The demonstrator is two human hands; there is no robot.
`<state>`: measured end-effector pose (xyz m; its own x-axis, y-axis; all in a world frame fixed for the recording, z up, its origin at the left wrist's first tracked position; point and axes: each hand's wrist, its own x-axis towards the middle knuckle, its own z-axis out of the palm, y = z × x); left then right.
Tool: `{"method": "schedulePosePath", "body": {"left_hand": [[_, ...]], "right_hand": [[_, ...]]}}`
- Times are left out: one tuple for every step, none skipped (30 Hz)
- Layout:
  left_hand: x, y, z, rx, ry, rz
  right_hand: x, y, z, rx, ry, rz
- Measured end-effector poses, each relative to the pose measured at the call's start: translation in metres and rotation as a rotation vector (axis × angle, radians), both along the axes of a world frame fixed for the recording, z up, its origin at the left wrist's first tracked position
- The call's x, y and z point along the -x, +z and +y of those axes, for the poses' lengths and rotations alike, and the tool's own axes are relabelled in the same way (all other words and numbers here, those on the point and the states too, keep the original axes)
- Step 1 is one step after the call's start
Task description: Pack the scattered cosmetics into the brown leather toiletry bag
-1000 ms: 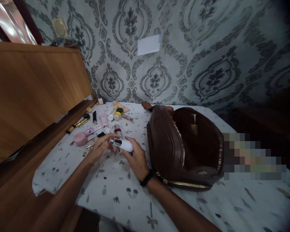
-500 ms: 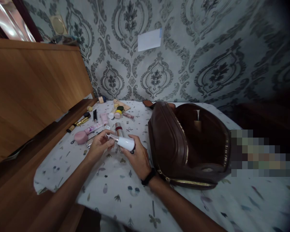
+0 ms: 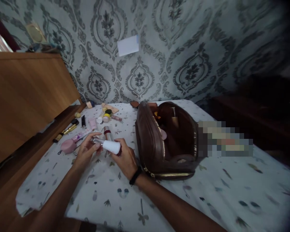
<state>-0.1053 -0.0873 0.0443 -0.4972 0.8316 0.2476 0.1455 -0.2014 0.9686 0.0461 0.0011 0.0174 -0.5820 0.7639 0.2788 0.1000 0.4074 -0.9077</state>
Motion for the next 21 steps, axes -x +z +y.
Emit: {"method": "schedulePosePath", "body": {"left_hand": [[0.001,0.000,0.000,-0.001,0.005,0.012],[0.002,0.001,-0.001,-0.001,0.005,0.025],[0.003,0.002,-0.001,0.001,0.003,0.039],[0.004,0.004,-0.001,0.005,-0.001,0.053],[0.004,0.006,-0.001,0.013,-0.007,0.069],[0.004,0.009,-0.001,0.023,-0.013,0.084],[0.003,0.012,-0.001,0.032,-0.015,0.098],[0.001,0.015,0.000,0.041,-0.012,0.108],[0.000,0.018,0.001,0.049,-0.001,0.116],[-0.002,0.022,0.002,0.057,0.015,0.120],[-0.004,0.025,0.004,0.066,0.032,0.121],[-0.005,0.028,0.006,0.074,0.050,0.117],[-0.007,0.032,0.008,0.080,0.065,0.109],[-0.009,0.036,0.010,0.079,0.078,0.097],[-0.012,0.041,0.013,0.074,0.088,0.086],[-0.015,0.046,0.015,0.066,0.099,0.078],[-0.018,0.051,0.018,0.054,0.112,0.076],[-0.022,0.057,0.020,0.037,0.126,0.079],[-0.027,0.064,0.023,0.021,0.132,0.084],[-0.032,0.070,0.025,0.003,0.134,0.089],[-0.038,0.075,0.026,-0.019,0.128,0.095]], "right_hand": [[0.000,0.001,0.000,0.007,0.004,-0.005],[0.000,0.001,0.000,0.013,0.008,-0.007],[0.000,0.001,0.000,0.019,0.009,-0.008],[0.000,0.002,0.001,0.027,0.004,-0.009],[0.000,0.002,0.001,0.036,-0.002,-0.010],[0.000,0.002,0.002,0.049,-0.008,-0.012],[0.000,0.002,0.002,0.063,-0.015,-0.013],[0.000,0.003,0.002,0.076,-0.020,-0.013],[0.000,0.003,0.002,0.087,-0.022,-0.012],[0.000,0.003,0.003,0.093,-0.022,-0.009],[0.000,0.003,0.003,0.096,-0.022,-0.005],[-0.001,0.003,0.003,0.094,-0.023,-0.001],[-0.001,0.003,0.003,0.090,-0.021,0.004],[-0.001,0.003,0.003,0.087,-0.018,0.012],[-0.001,0.004,0.003,0.084,-0.016,0.020],[-0.001,0.004,0.003,0.081,-0.015,0.028],[-0.002,0.004,0.003,0.078,-0.013,0.036],[-0.002,0.004,0.003,0.074,-0.011,0.044],[-0.002,0.004,0.003,0.069,-0.008,0.050],[-0.002,0.004,0.003,0.066,-0.007,0.053],[-0.003,0.004,0.003,0.067,-0.008,0.052]]}}
